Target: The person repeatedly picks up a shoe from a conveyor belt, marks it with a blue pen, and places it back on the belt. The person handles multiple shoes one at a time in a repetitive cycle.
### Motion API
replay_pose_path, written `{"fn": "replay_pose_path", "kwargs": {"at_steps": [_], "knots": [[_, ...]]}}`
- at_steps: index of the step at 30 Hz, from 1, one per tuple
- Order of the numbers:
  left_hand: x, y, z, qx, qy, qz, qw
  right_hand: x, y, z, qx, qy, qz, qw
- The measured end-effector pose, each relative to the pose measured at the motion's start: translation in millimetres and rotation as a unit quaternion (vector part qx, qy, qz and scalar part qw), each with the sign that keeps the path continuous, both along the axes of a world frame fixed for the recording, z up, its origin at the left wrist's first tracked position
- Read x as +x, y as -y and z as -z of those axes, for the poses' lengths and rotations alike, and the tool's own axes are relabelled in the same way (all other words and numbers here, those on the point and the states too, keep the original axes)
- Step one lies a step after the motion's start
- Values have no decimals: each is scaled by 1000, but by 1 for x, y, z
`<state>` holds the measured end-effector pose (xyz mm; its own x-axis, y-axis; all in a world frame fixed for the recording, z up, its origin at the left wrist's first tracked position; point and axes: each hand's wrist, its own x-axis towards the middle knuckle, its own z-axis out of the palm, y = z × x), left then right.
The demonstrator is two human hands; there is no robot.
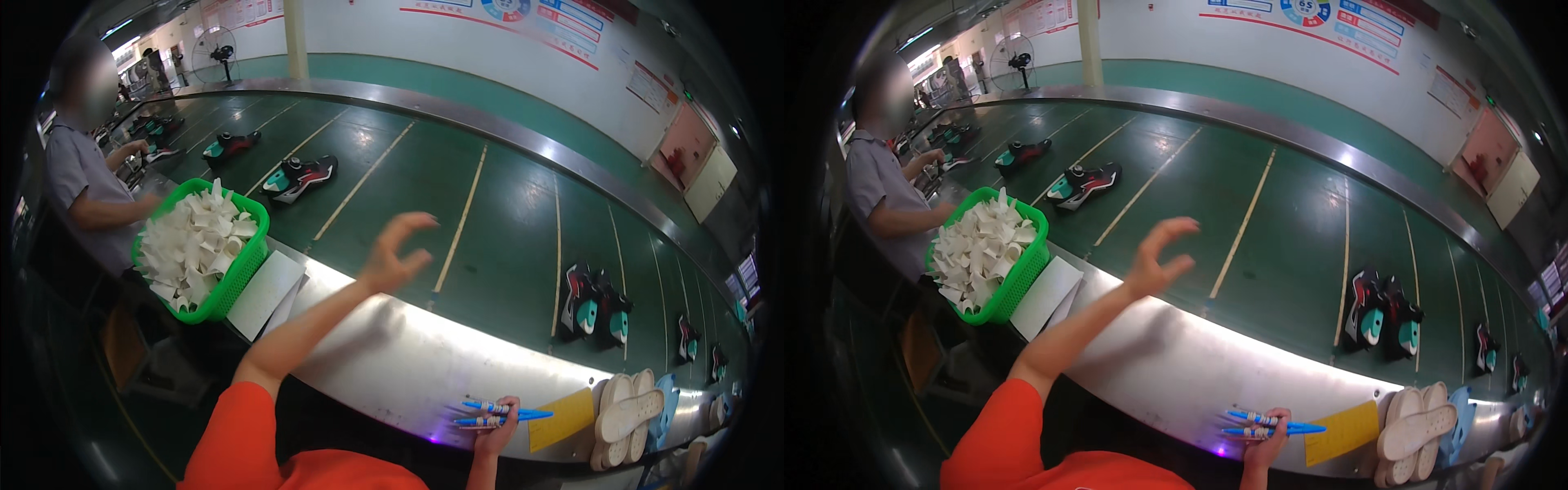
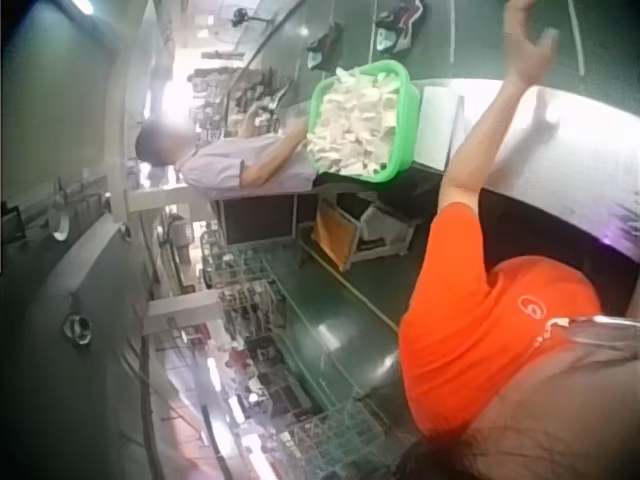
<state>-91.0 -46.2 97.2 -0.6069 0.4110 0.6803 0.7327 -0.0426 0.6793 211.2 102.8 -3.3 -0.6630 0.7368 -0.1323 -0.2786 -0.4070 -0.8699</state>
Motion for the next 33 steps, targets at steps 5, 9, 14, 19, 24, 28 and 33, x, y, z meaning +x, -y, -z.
{"fn": "replay_pose_path", "kwargs": {"at_steps": [5, 9, 14, 19, 24, 28, 33], "knots": [[-187, 103, 125, 55, 177, -572, 799, -2, -1, 8, -28, 12, 3, 1000], [-246, 171, 121, 145, 226, -688, 674, -7, 7, 2, 35, 44, 25, 998], [-235, 154, 116, 111, 332, -612, 709, -4, 6, 1, 49, 74, 52, 995], [-230, 138, 145, 49, 91, -554, 826, -2, 4, 6, 44, 61, 10, 997], [-201, 96, 115, -30, 150, -580, 800, -7, 4, 5, 56, 36, -1, 998], [-158, 98, 52, -162, 218, -350, 897, -9, 5, 0, 13, 48, -12, 999], [-47, 78, 21, -186, 350, -31, 918, -5, -1, 11, 15, 7, -21, 1000]]}}
